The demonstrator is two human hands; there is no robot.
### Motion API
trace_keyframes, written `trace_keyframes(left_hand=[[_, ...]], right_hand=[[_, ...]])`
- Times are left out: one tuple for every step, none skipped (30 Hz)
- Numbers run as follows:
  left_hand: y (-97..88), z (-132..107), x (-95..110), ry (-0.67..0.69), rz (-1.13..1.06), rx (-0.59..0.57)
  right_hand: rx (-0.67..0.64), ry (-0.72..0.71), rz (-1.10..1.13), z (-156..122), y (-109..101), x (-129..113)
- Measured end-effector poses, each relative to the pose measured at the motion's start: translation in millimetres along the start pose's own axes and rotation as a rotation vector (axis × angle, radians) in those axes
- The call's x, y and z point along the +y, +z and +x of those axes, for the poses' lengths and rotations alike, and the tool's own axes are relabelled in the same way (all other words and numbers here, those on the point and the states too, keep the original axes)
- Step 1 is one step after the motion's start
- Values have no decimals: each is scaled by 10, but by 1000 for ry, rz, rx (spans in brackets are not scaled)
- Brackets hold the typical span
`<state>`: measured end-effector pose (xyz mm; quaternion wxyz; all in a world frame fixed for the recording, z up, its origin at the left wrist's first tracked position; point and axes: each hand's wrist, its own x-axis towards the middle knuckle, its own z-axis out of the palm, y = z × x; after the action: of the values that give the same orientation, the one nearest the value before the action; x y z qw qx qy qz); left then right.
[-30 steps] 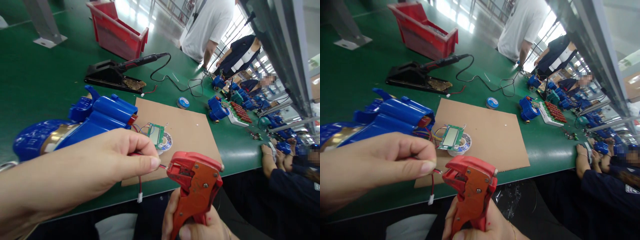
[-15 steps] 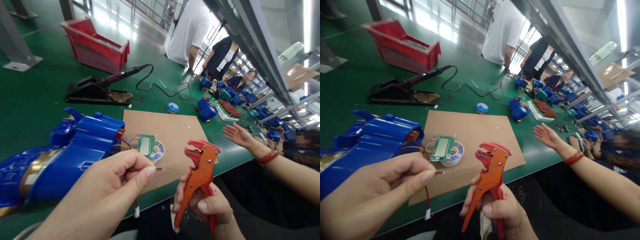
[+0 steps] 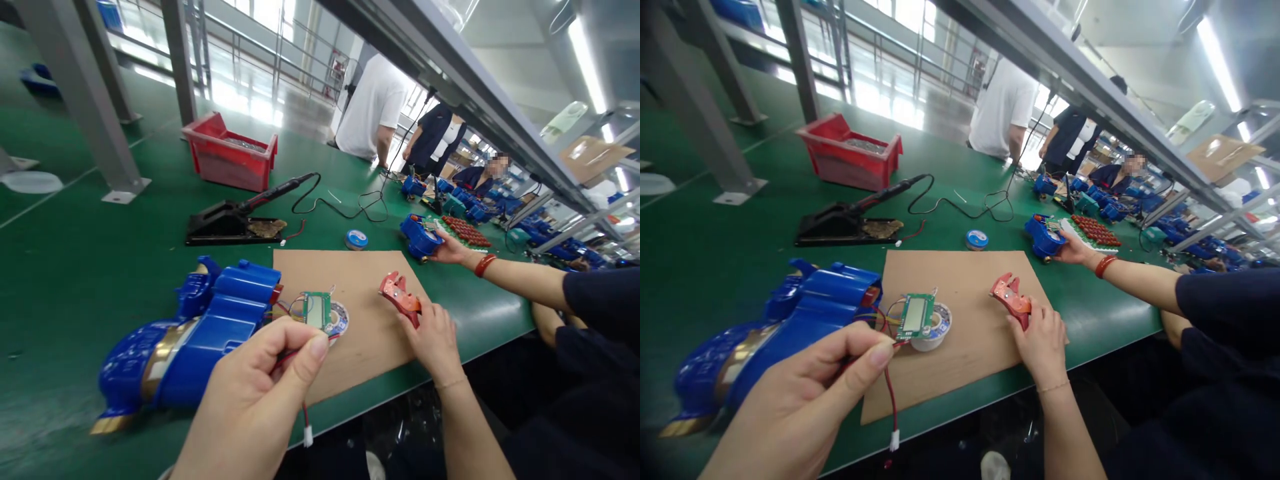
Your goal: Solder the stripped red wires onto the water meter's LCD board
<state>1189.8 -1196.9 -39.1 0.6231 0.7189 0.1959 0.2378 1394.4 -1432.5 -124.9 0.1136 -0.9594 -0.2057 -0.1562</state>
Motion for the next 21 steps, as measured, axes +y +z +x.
trace_keyframes(left_hand=[[-12, -17, -8, 17, 1, 11], [-23, -32, -14, 31, 6, 19], [-32, -44, -15, 39, 9, 24], [-37, -53, -10, 52, 11, 32], [-37, -58, 1, 65, 14, 39], [-34, -60, 15, 85, 17, 47], [-27, -60, 31, 107, 20, 56], [-17, -59, 47, 134, 24, 64], [-6, -59, 59, 162, 31, 71], [7, -61, 67, 190, 48, 79], [18, -67, 69, 215, 71, 87], [29, -76, 69, 238, 96, 95], [38, -88, 67, 255, 118, 101], [48, -101, 65, 272, 130, 106], [59, -114, 67, 284, 133, 102], [75, -122, 73, 300, 126, 97], [97, -121, 84, 313, 114, 87], [129, -107, 98, 323, 102, 75], [170, -76, 114, 325, 89, 61], [222, -24, 129, 303, 72, 48], [285, 48, 141, 262, 53, 40]], right_hand=[[2, 11, 11, 34, 62, 45], [4, 13, 35, 62, 109, 77], [7, 10, 60, 83, 139, 92], [12, 4, 90, 94, 150, 87], [20, -4, 126, 93, 141, 59], [30, -14, 168, 78, 110, 7], [39, -28, 214, 46, 58, -69], [48, -45, 260, -2, -16, -168], [49, -67, 325, -63, -108, -288], [46, -91, 393, -134, -215, -423], [46, -119, 475, -208, -332, -569], [35, -143, 676, -279, -450, -718], [28, -160, 845, -342, -563, -863], [2, -184, 970, -391, -664, -998], [-39, -224, 1076, -426, -746, -1117], [-65, -244, 1164, -447, -806, -1217], [-87, -250, 1235, -455, -842, -1297], [-99, -235, 1295, -455, -855, -1357], [-97, -193, 1344, -451, -847, -1398], [-80, -129, 1380, -446, -820, -1421], [-45, -56, 1398, -444, -775, -1426]])
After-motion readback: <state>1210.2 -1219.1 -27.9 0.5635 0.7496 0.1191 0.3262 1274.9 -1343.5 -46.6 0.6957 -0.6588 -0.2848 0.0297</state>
